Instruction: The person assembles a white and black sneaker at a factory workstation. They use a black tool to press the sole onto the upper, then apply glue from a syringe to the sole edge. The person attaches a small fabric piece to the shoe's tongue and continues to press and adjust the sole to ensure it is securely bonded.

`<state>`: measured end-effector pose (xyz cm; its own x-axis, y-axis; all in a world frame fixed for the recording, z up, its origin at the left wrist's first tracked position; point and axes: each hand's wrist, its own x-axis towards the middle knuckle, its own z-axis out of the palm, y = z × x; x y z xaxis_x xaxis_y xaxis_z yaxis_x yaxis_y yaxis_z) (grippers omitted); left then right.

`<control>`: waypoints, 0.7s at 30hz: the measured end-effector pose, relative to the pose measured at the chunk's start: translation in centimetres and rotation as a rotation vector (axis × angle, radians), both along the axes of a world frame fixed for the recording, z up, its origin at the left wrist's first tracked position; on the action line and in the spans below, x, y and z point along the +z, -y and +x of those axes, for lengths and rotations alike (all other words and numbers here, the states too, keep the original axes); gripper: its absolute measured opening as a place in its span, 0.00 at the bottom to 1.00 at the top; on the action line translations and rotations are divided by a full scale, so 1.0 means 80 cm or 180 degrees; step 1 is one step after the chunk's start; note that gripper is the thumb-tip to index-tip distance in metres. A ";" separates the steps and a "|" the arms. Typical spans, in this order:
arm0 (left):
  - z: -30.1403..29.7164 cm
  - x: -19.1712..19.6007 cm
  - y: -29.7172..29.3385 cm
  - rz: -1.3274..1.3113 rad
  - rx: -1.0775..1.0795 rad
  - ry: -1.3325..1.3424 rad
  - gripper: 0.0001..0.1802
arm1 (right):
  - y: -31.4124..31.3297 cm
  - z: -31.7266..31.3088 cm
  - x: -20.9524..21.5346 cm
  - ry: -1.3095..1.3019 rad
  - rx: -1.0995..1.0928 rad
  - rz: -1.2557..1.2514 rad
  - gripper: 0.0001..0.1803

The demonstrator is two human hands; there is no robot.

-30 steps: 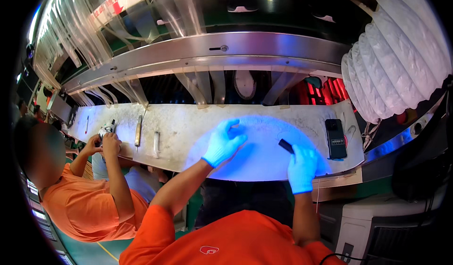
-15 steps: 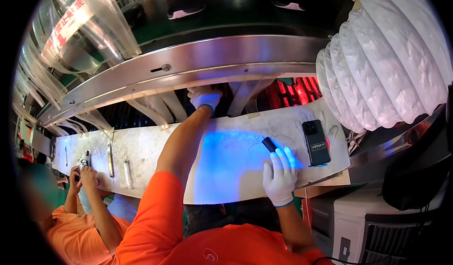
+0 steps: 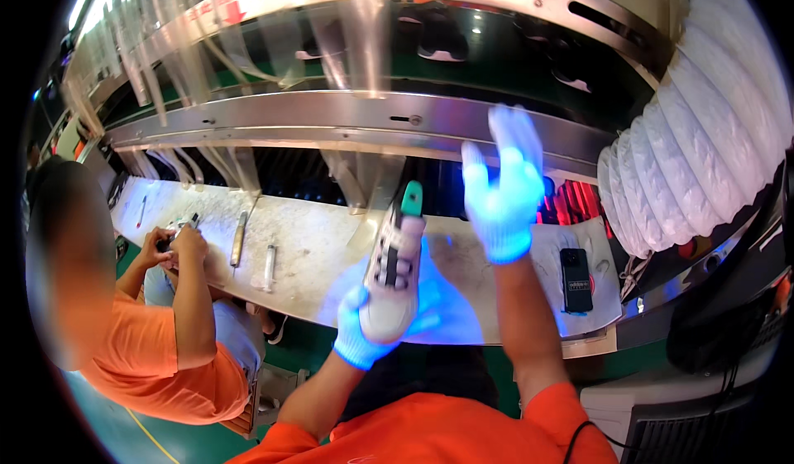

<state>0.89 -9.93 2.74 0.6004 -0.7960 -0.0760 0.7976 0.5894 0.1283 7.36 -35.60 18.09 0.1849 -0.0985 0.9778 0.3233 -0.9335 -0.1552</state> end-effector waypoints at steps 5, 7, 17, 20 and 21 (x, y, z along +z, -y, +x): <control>-0.106 -0.027 -0.077 0.1315 -0.0695 -0.0190 0.48 | 0.042 0.174 0.089 -0.1130 -0.0494 -0.0049 0.31; -0.121 -0.076 -0.092 0.1728 -0.0609 -0.0288 0.47 | 0.038 0.212 0.118 -0.2539 -0.0878 0.0267 0.17; -0.123 -0.098 -0.103 0.1927 0.0043 0.0622 0.41 | -0.026 -0.038 0.019 -0.0523 0.0789 0.0359 0.12; -0.119 -0.101 -0.101 0.1998 -0.0190 0.0534 0.43 | -0.037 -0.203 -0.067 -0.1091 0.0442 -0.0369 0.17; -0.118 -0.101 -0.103 0.2021 -0.0163 0.0541 0.43 | -0.043 -0.244 -0.089 -0.1395 0.0573 -0.0526 0.18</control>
<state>-8.54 -1.69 -5.35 0.6081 -0.6557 -0.4476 0.7606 0.3195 0.5652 -12.20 -32.14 10.96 0.5815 0.1224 0.8043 0.4190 -0.8925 -0.1671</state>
